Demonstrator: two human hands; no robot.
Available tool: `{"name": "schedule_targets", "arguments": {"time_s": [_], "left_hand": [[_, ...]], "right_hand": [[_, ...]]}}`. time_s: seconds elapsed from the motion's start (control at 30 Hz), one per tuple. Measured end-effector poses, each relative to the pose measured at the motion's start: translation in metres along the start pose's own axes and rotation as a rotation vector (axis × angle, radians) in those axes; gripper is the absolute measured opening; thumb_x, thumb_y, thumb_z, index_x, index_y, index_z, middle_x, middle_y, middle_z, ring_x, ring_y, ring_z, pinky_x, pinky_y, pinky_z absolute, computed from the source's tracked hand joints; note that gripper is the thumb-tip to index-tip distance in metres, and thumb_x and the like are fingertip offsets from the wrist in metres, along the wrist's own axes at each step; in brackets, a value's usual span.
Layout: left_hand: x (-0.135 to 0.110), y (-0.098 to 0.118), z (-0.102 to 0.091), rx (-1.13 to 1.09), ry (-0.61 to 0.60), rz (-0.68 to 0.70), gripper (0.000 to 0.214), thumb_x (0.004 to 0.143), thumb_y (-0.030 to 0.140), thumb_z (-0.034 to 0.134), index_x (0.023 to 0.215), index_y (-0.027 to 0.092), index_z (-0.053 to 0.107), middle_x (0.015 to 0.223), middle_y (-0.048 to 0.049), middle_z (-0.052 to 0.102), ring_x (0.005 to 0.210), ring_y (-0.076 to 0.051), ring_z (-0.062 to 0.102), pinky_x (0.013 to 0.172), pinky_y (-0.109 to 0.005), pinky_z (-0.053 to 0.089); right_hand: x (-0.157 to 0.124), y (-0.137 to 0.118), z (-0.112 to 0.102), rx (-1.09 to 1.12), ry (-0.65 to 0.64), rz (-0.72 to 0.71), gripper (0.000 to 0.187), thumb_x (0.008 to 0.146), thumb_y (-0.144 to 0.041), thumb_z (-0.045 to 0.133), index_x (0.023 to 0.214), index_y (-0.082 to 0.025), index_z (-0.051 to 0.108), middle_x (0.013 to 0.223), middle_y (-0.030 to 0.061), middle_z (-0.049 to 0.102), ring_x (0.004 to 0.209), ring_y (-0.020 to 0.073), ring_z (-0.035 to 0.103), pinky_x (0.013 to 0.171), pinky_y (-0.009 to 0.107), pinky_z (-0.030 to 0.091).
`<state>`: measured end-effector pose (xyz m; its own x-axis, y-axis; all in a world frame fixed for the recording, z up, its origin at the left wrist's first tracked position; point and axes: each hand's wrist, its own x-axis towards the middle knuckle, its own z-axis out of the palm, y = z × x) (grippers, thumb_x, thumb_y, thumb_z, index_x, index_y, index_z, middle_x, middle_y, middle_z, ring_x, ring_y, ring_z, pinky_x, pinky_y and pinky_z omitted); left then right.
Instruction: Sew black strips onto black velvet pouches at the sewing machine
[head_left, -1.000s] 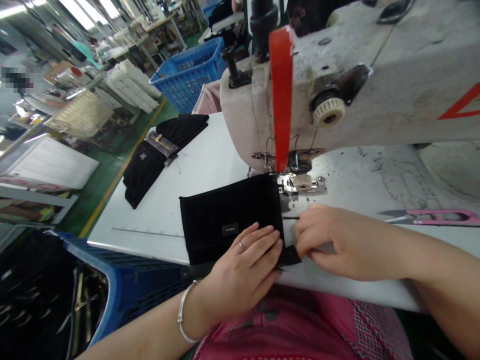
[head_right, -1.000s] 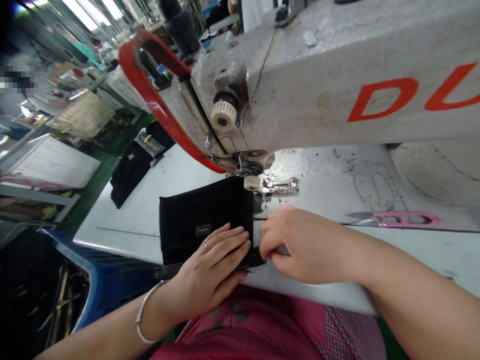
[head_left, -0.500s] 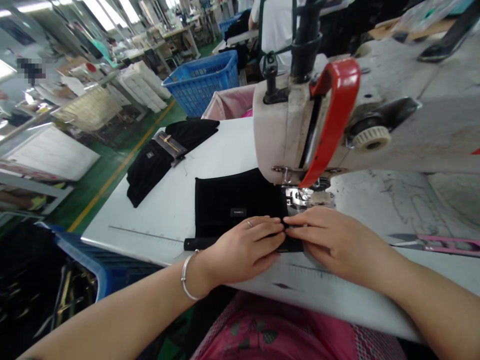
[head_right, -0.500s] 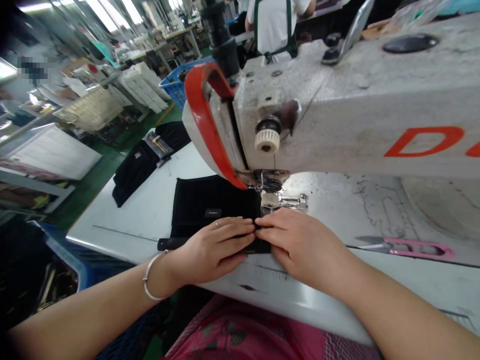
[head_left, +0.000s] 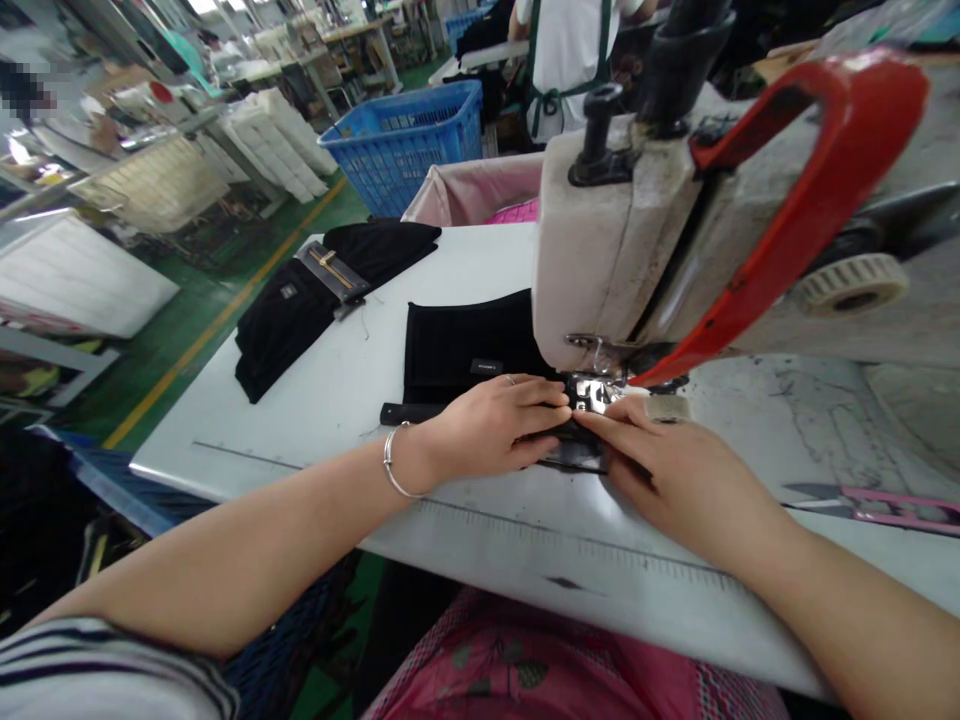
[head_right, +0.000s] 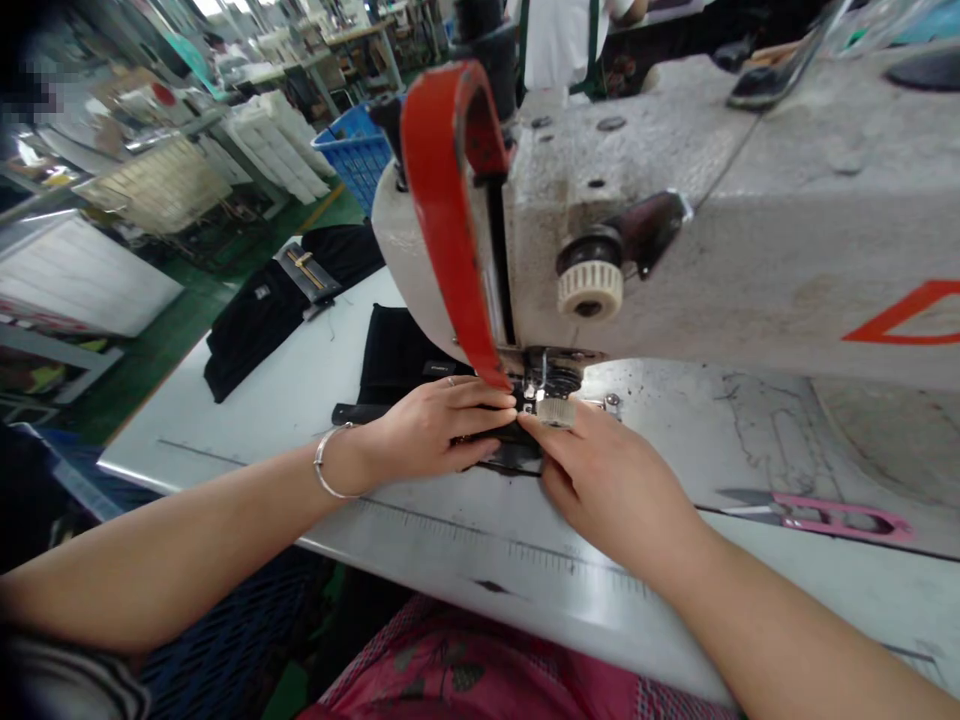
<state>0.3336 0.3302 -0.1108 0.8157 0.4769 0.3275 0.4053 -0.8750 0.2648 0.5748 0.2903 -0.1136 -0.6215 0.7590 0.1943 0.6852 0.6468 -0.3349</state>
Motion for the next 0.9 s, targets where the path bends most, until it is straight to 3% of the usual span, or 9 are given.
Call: {"name": "schedule_targets", "arguments": {"time_s": [0.13,0.27,0.37,0.53,0.6,0.73,0.9], "left_hand": [[0.004,-0.005,0.002,-0.014,0.016,0.01,0.027,0.095,0.029,0.052,0.117,0.016,0.062,0.119,-0.0096,0.066,0.121,-0.021,0.056,0.107,-0.042,0.047],[0.001,-0.016,-0.005,-0.053,0.044,0.03,0.024,0.093,0.026,0.057,0.114,0.015,0.065,0.116,-0.01,0.067,0.118,-0.022,0.057,0.104,-0.044,0.047],[-0.002,-0.025,-0.012,-0.127,0.048,0.003,0.022,0.093,0.021,0.057,0.112,0.017,0.066,0.115,-0.009,0.068,0.113,-0.021,0.059,0.1,-0.043,0.049],[-0.004,-0.014,-0.006,-0.177,0.086,-0.098,0.017,0.091,0.019,0.059,0.104,0.019,0.07,0.107,-0.0049,0.072,0.103,-0.017,0.064,0.095,-0.039,0.052],[-0.003,-0.002,0.002,-0.165,0.138,-0.149,0.014,0.091,0.017,0.059,0.099,0.018,0.071,0.104,-0.0039,0.072,0.1,-0.016,0.065,0.093,-0.037,0.053],[-0.001,0.018,0.013,-0.157,0.216,-0.233,0.012,0.09,0.015,0.06,0.096,0.017,0.069,0.104,-0.0036,0.072,0.099,-0.017,0.064,0.092,-0.037,0.053],[0.002,0.017,0.014,-0.167,0.208,-0.248,0.009,0.09,0.017,0.061,0.095,0.016,0.068,0.101,-0.0036,0.072,0.098,-0.017,0.064,0.092,-0.036,0.052]], "right_hand": [[0.0,0.0,0.002,-0.009,0.013,0.03,0.045,0.086,-0.013,0.049,0.13,-0.018,0.053,0.109,0.0091,0.062,0.097,0.026,0.06,0.08,0.039,0.051],[-0.001,0.005,-0.001,0.002,0.178,0.021,0.03,0.088,-0.017,0.051,0.117,-0.017,0.06,0.109,0.011,0.063,0.1,0.0265,0.058,0.085,0.04,0.049],[-0.001,0.011,-0.005,-0.085,0.272,0.103,0.017,0.091,-0.023,0.052,0.1,-0.016,0.063,0.098,0.0111,0.064,0.096,0.0281,0.057,0.083,0.042,0.048],[0.002,0.015,-0.007,-0.233,0.208,0.153,0.024,0.092,-0.033,0.052,0.075,-0.02,0.063,0.069,0.0066,0.061,0.076,0.0261,0.057,0.069,0.04,0.045],[0.002,0.013,-0.004,-0.181,0.236,0.103,0.022,0.092,-0.034,0.055,0.078,-0.02,0.065,0.072,0.0065,0.063,0.078,0.0254,0.058,0.072,0.04,0.046],[0.0,0.01,0.008,-0.02,0.205,-0.041,0.02,0.093,-0.028,0.054,0.108,-0.021,0.066,0.099,0.0074,0.07,0.093,0.0242,0.062,0.079,0.04,0.049],[-0.001,0.009,0.016,-0.006,0.17,-0.061,0.02,0.095,-0.026,0.052,0.107,-0.02,0.068,0.098,0.0074,0.071,0.092,0.0226,0.065,0.079,0.039,0.051]]}}
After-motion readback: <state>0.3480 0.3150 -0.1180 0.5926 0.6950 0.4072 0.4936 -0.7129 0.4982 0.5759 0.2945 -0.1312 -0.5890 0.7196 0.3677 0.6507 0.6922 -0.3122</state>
